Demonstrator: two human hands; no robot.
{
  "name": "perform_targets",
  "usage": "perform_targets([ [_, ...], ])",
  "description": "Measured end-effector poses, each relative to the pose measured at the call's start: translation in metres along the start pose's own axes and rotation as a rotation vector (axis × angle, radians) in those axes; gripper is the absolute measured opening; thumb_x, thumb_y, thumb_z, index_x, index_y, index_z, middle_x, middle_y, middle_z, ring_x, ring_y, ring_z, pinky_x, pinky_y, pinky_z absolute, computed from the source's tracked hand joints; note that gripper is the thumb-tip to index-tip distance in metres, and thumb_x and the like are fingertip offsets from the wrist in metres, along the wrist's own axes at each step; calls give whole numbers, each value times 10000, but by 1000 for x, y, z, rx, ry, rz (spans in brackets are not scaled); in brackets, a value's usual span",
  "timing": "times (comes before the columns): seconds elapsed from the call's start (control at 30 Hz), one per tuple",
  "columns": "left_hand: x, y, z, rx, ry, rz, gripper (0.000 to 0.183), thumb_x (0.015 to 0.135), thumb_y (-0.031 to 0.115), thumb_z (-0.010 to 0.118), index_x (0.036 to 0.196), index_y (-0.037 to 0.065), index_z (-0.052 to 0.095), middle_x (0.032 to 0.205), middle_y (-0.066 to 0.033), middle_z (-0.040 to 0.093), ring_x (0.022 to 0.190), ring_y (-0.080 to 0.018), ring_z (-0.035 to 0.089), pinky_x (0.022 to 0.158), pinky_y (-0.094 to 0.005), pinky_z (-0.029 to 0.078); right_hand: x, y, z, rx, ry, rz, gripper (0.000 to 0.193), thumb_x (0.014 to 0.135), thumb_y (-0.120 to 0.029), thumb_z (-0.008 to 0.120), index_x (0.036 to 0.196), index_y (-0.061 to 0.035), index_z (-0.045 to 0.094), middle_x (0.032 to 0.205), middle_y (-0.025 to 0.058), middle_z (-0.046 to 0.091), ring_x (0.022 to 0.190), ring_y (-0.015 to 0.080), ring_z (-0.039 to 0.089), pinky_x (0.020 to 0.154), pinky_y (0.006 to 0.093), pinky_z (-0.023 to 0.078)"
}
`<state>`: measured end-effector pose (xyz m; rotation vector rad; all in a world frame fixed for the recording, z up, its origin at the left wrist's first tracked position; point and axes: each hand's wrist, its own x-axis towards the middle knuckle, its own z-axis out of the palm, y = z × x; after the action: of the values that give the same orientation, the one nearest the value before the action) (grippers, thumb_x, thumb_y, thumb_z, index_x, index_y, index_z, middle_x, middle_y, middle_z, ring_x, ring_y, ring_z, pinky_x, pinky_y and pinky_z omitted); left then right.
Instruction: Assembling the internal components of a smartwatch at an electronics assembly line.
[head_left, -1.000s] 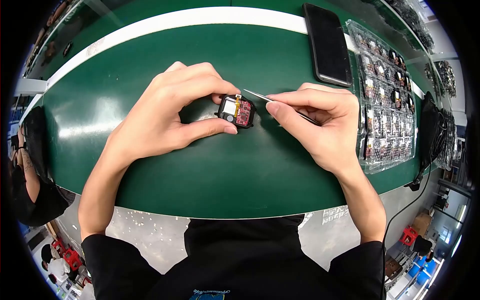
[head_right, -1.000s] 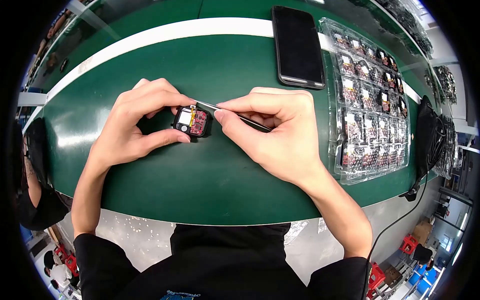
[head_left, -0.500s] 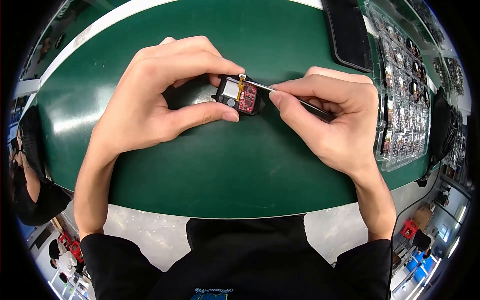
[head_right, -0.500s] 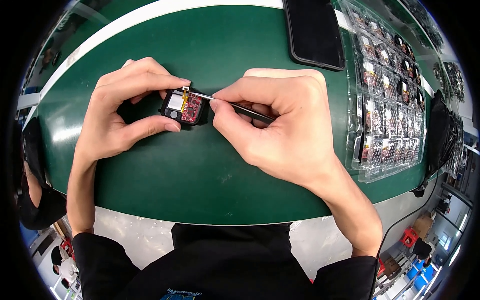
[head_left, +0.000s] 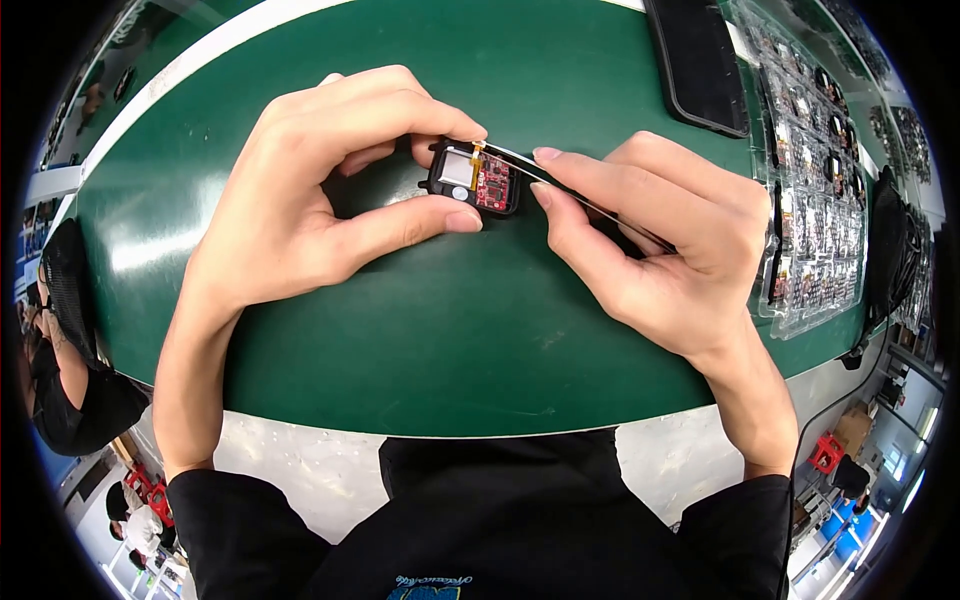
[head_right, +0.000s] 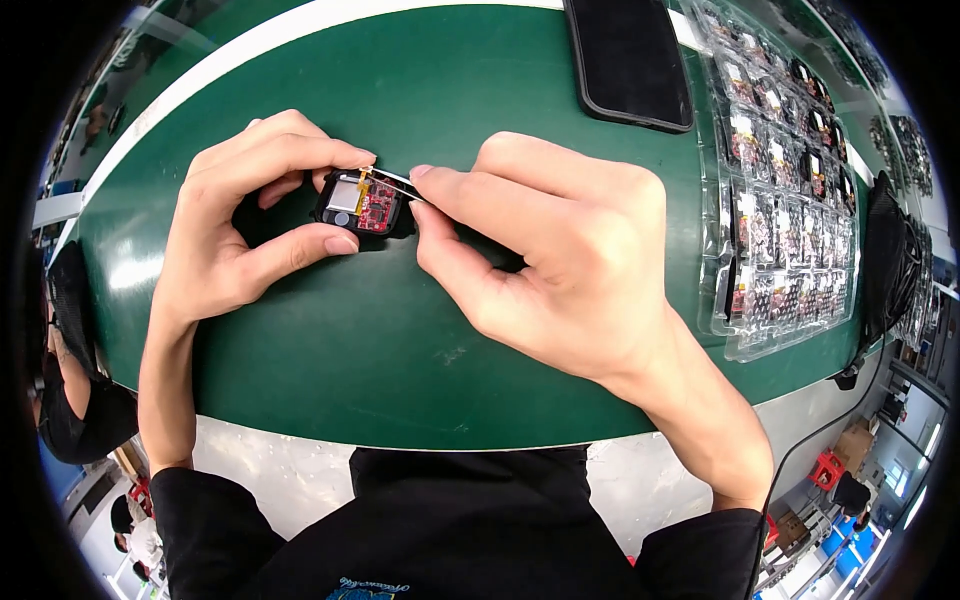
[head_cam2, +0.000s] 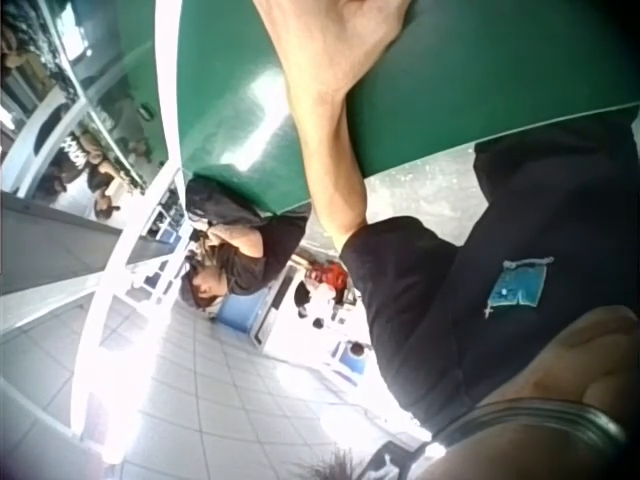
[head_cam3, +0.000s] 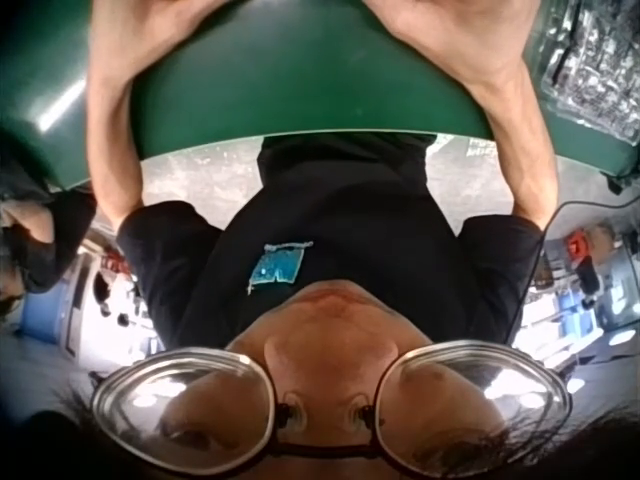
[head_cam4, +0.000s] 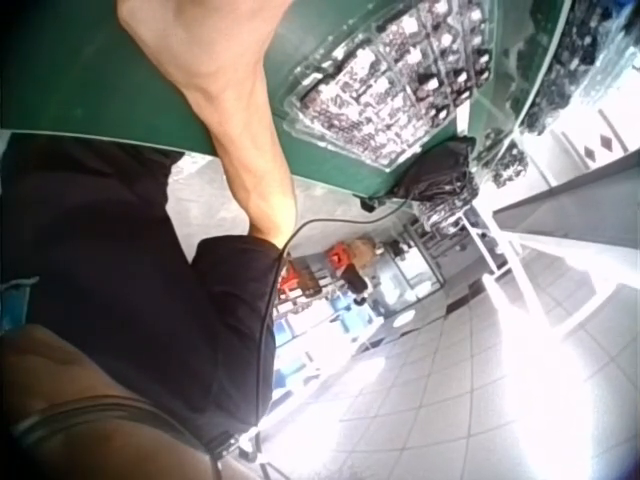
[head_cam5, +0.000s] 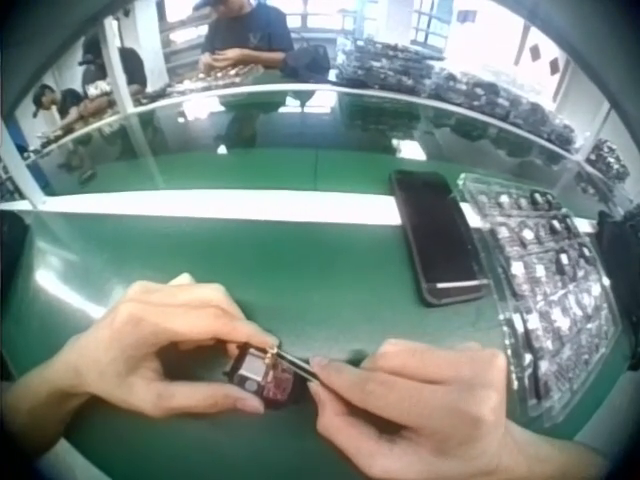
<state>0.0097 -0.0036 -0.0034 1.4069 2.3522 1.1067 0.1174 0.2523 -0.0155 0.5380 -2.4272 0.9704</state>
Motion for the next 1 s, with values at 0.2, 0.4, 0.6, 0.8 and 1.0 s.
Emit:
perform_targets([
  [0.2, -2, -4, 0, -34, -7, 2, 542, 725, 169, 969, 1229, 42, 818, 986, -44, 717, 806, -160, 536, 670, -302, 369, -1, 3, 4, 50, -5, 2, 226, 818, 51, 882, 1039, 7, 870, 663, 27, 635, 516, 82, 495, 486, 268, 336],
  [0.4, -1, -12, -5, -130, -47, 50, 536, 749, 181, 946, 1240, 17, 808, 1052, -82, 731, 837, -165, 568, 677, -291, 376, 1, 3, -4, 231, -109, 154, 136, 881, 37, 855, 1016, 30, 866, 656, 29, 631, 559, 67, 529, 517, 255, 336],
  [0.6, 2, -9, -6, -96, -77, 73, 529, 771, 209, 926, 1241, 1, 799, 1079, -98, 735, 874, -176, 586, 690, -295, 381, 1, 4, -6, 255, -134, 182, 134, 878, 35, 850, 1008, 16, 871, 656, 14, 621, 558, 55, 516, 513, 257, 330],
  [0.8, 2, -7, -5, -51, -76, 96, 525, 767, 240, 924, 1223, 7, 804, 1060, -96, 737, 876, -183, 594, 697, -301, 380, 1, 3, -4, 226, -117, 150, 146, 858, 47, 840, 995, 10, 870, 652, 20, 624, 551, 66, 524, 511, 265, 334],
  [1.0, 3, -7, -7, -42, -86, 127, 510, 771, 249, 922, 1206, 10, 806, 1046, -94, 739, 877, -178, 598, 693, -304, 379, 0, 0, -5, 209, -109, 165, 144, 854, 49, 847, 992, 13, 868, 659, 22, 633, 551, 68, 534, 511, 263, 341],
])
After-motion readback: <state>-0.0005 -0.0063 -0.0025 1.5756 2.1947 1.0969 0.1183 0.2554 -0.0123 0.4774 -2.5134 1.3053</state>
